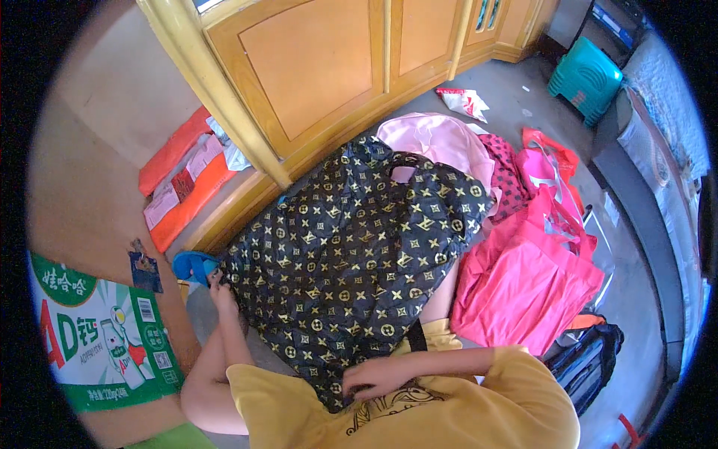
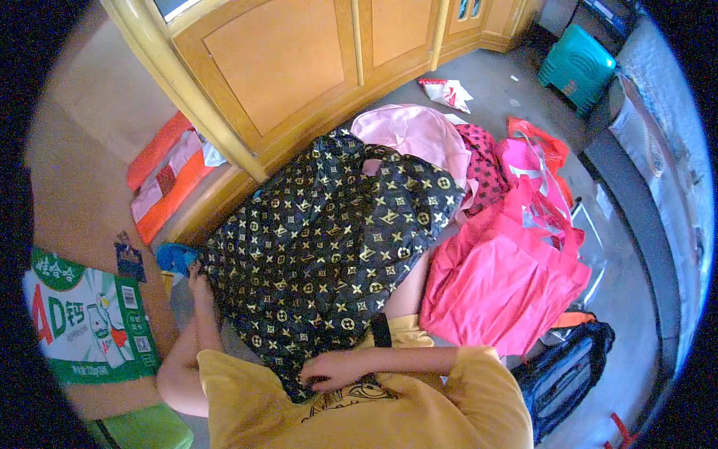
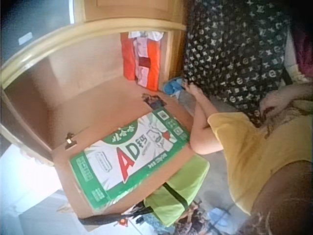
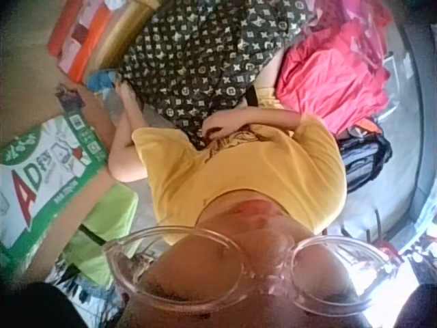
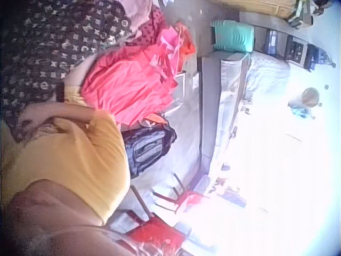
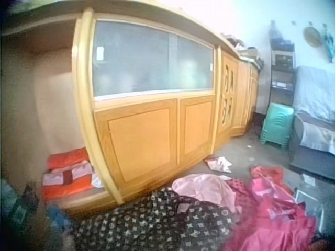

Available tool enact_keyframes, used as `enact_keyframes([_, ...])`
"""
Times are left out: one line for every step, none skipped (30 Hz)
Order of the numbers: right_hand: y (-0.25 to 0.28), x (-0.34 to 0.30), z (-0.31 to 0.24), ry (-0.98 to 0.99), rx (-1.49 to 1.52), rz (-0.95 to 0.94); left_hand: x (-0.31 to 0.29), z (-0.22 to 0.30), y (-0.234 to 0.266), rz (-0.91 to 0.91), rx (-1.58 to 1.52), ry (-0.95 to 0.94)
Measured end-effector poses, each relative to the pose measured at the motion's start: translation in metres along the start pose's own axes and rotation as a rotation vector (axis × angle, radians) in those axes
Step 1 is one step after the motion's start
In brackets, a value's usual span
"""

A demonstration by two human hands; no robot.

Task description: Folding plastic bags and organizing clothes on the floor.

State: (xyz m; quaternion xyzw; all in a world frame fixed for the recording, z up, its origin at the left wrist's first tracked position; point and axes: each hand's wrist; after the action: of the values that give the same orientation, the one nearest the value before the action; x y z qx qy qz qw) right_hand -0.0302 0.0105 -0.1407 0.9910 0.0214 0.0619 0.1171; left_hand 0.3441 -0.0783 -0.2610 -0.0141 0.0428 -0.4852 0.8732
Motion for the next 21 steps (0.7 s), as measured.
enact_keyframes([0.012,-0.012,0.001,-0.065,-0.226,0.137,0.008,-0.008,0.0,0.02,0.168,-0.092])
enact_keyframes([0.033,-0.027,-0.008,-0.198,-0.424,0.366,-0.005,0.023,-0.029,-0.007,0.592,0.119])
enact_keyframes([0.048,-0.043,-0.01,-0.308,-0.559,0.679,-0.012,0.027,-0.03,0.009,0.598,0.121])
enact_keyframes([0.063,-0.061,-0.012,-0.544,-0.871,0.881,-0.012,0.024,-0.035,0.022,0.891,-0.058])
enact_keyframes([0.082,-0.078,-0.015,-0.728,-0.916,1.083,-0.021,0.029,-0.033,0.071,1.192,-0.234])
enact_keyframes([0.096,-0.103,-0.002,-0.822,-0.977,1.356,-0.026,0.033,-0.051,0.113,1.387,-0.297])
enact_keyframes([0.11,-0.123,0.004,-1.009,-1.066,1.567,-0.037,0.053,-0.073,0.105,1.382,-0.303])
enact_keyframes([0.119,-0.146,0.013,-1.064,-0.901,1.768,-0.047,0.076,-0.1,-0.039,1.591,-0.387])
enact_keyframes([0.123,-0.171,0.024,-1.053,-0.765,1.905,-0.053,0.087,-0.125,-0.186,1.796,-0.476])
enact_keyframes([0.123,-0.187,0.03,-0.826,-0.355,1.992,-0.056,0.084,-0.141,-0.296,1.762,-0.472])
enact_keyframes([0.122,-0.192,0.033,-0.584,0.053,2.01,-0.061,0.082,-0.154,-0.403,1.73,-0.458])
enact_keyframes([0.12,-0.179,0.026,-0.463,0.21,1.978,-0.066,0.082,-0.178,-0.514,1.649,-0.471])
enact_keyframes([0.118,-0.16,0.02,-0.324,0.357,1.932,-0.081,0.084,-0.2,-0.606,1.565,-0.486])
enact_keyframes([0.116,-0.157,0.036,-0.196,0.376,1.874,-0.098,0.087,-0.215,-0.724,1.479,-0.501])
enact_keyframes([0.116,-0.147,0.038,-0.03,0.536,1.895,-0.113,0.085,-0.23,-0.844,1.385,-0.514])
enact_keyframes([0.117,-0.142,0.04,-0.048,0.478,1.903,-0.129,0.083,-0.24,-0.948,1.335,-0.555])
enact_keyframes([0.12,-0.137,0.041,-0.065,0.422,1.909,-0.145,0.08,-0.248,-1.051,1.283,-0.594])
enact_keyframes([0.123,-0.125,0.032,-0.09,0.275,1.961,-0.157,0.078,-0.254,-1.111,1.242,-0.585])
enact_keyframes([0.126,-0.122,0.031,-0.112,0.147,1.959,-0.168,0.077,-0.258,-1.174,1.197,-0.579])
enact_keyframes([0.128,-0.119,0.027,-0.137,0.062,1.951,-0.176,0.074,-0.26,-1.237,1.171,-0.537])
enact_keyframes([0.128,-0.115,0.022,-0.162,-0.022,1.938,-0.183,0.071,-0.261,-1.298,1.144,-0.492])
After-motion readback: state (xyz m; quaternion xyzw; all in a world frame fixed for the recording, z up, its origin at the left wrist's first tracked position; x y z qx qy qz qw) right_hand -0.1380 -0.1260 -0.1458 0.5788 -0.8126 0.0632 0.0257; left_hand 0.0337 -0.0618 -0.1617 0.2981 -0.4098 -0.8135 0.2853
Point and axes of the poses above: each hand's wrist, its own x-axis towards the middle knuckle, its own y-axis out of the back of the hand, z = x × y, and after that the axes turned 10 degrees about -z, right-handed
